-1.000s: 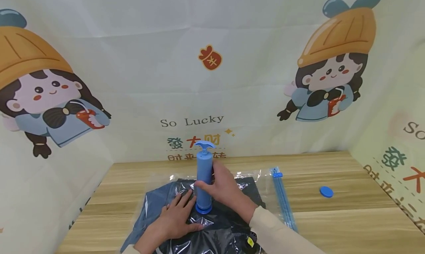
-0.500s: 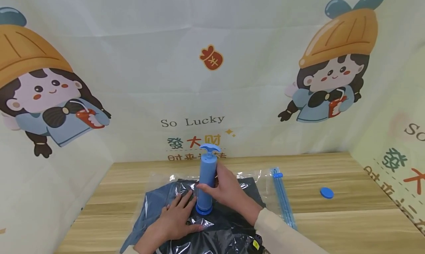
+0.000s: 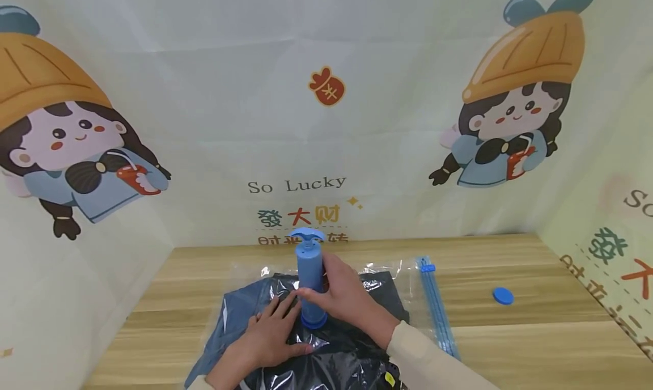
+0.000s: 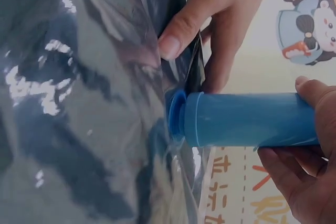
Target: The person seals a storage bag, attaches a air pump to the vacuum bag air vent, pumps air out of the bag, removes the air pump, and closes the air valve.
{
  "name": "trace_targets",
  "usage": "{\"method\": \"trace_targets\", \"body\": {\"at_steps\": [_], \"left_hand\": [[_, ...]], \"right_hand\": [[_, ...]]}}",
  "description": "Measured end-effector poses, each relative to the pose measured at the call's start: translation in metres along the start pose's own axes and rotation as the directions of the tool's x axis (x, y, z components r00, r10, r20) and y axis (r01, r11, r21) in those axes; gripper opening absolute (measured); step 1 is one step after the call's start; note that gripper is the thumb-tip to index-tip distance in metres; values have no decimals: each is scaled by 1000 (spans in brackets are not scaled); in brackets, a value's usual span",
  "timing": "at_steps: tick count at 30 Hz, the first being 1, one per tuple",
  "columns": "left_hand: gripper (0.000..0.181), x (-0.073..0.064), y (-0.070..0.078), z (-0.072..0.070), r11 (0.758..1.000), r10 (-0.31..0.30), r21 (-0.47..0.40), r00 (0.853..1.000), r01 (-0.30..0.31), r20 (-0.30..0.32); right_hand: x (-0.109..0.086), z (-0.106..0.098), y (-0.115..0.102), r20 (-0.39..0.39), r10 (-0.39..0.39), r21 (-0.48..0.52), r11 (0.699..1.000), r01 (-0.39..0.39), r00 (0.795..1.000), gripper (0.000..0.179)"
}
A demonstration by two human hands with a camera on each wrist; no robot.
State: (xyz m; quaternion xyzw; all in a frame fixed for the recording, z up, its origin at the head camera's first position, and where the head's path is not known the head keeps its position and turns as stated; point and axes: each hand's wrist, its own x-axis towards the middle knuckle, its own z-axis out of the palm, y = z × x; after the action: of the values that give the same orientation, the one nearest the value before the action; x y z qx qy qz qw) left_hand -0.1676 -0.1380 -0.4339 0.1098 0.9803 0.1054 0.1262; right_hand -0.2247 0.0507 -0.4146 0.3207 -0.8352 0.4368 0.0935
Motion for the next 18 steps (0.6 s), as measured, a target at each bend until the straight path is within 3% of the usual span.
{"method": "trace_targets", "body": {"at_steps": [13,18], "left_hand": [[98,4,-3,4,1000,-25,1,1000,25,8],[98,3,0,3,1000,-21,10,1000,21,11]], "right_hand": [[-4,-4,3,6,64,115,991,-64,998,76],[-1,-6,0,31,61,119,991,-64,998,69]]}}
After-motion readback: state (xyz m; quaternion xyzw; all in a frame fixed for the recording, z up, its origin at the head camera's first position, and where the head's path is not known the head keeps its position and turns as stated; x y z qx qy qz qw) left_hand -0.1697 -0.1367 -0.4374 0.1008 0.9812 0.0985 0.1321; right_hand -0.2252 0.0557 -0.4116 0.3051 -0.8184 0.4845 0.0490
